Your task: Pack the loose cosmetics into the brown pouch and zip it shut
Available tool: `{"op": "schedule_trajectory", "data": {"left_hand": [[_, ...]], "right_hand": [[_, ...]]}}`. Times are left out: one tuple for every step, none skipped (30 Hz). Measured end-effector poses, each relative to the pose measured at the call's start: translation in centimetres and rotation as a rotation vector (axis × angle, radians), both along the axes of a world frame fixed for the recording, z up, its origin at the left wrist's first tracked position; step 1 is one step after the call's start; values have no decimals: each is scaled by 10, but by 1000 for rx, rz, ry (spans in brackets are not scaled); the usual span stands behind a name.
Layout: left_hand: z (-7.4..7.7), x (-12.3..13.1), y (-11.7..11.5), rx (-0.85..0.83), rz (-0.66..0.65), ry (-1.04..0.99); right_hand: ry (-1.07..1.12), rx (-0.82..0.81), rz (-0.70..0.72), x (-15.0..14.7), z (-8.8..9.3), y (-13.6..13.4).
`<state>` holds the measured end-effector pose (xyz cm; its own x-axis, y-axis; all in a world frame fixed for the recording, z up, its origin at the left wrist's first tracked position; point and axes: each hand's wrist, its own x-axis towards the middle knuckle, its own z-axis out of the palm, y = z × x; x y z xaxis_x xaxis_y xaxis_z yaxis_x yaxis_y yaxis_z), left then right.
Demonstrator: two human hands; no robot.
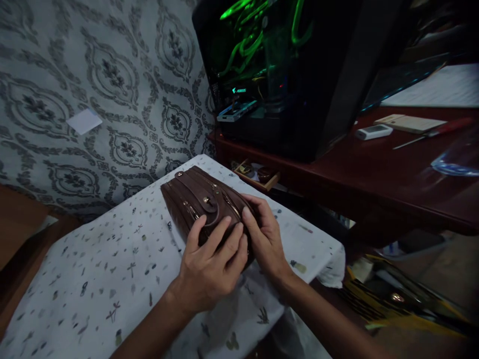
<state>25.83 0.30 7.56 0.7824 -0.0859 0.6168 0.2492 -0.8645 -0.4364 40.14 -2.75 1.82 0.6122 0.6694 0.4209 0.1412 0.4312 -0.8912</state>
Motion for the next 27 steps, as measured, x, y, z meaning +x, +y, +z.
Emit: {"op": "schedule_trajectory", "data": {"left_hand": [[0, 0, 0, 0, 3, -5], [0, -1, -1, -2, 6, -9], [-1, -1, -2, -6, 8, -13], [-1, -1, -2, -13, 11, -16], [-2, -1, -3, -22, 14, -18], [-2, -1, -3, -31, 19, -20], [-3, -1, -4, -39, 23, -23], [-3, -1, -4, -46, 28, -25], [-4, -1, -4, -52, 32, -26], [-4, -1, -4, -56, 36, -28], [-4, 0, -4, -59, 37, -29], [-4, 0, -4, -60, 38, -32], [-4, 0, -4, -60, 38, -34], [-4, 0, -4, -58, 38, -36], [-5, 0, -5, -58, 40, -39], [-5, 0, -5, -57, 45, -43], [-5, 1, -5, -57, 51, -46], [-6, 1, -5, -57, 55, -50], [-6, 1, -5, -56, 59, -54], [-7, 1, -5, -53, 61, -59], [-8, 2, -5, -50, 63, -64], [-8, 2, -5, -47, 64, -70], [-9, 2, -5, -46, 66, -74], [-9, 2, -5, -46, 70, -76], [-9, 2, -5, -47, 75, -76], [-10, 2, -6, -46, 80, -76], [-10, 2, -6, -48, 85, -73]], "right_hand": [[14, 3, -1, 0, 0, 0], [28, 7, -2, 0, 1, 1], [41, 9, -1, 0, 1, 1], [51, 12, -1, 0, 1, 1], [58, 14, -1, 0, 1, 1], [65, 15, 0, 0, 2, 1], [70, 16, -1, 0, 2, 1], [75, 17, -2, 0, 2, 1], [80, 16, -2, 0, 2, 1], [84, 14, -1, 0, 3, 1], [89, 13, 0, 0, 3, 1], [94, 15, 0, -1, 3, 1], [100, 17, 1, -1, 3, 1], [107, 19, 4, -1, 3, 1], [111, 22, 6, -1, 3, 1], [113, 25, 9, -1, 3, 1], [112, 26, 10, -1, 3, 1], [108, 24, 12, 0, 2, 1], [100, 21, 11, 0, 2, 1], [90, 18, 7, 0, 2, 1], [80, 14, 3, 1, 2, 0], [69, 10, -2, 1, 1, 0], [59, 8, -7, 1, 0, 0], [50, 8, -12, 1, 0, 0], [42, 8, -14, 1, -1, 0], [38, 9, -15, 0, -1, 0], [36, 10, -15, 0, -2, 0]]}}
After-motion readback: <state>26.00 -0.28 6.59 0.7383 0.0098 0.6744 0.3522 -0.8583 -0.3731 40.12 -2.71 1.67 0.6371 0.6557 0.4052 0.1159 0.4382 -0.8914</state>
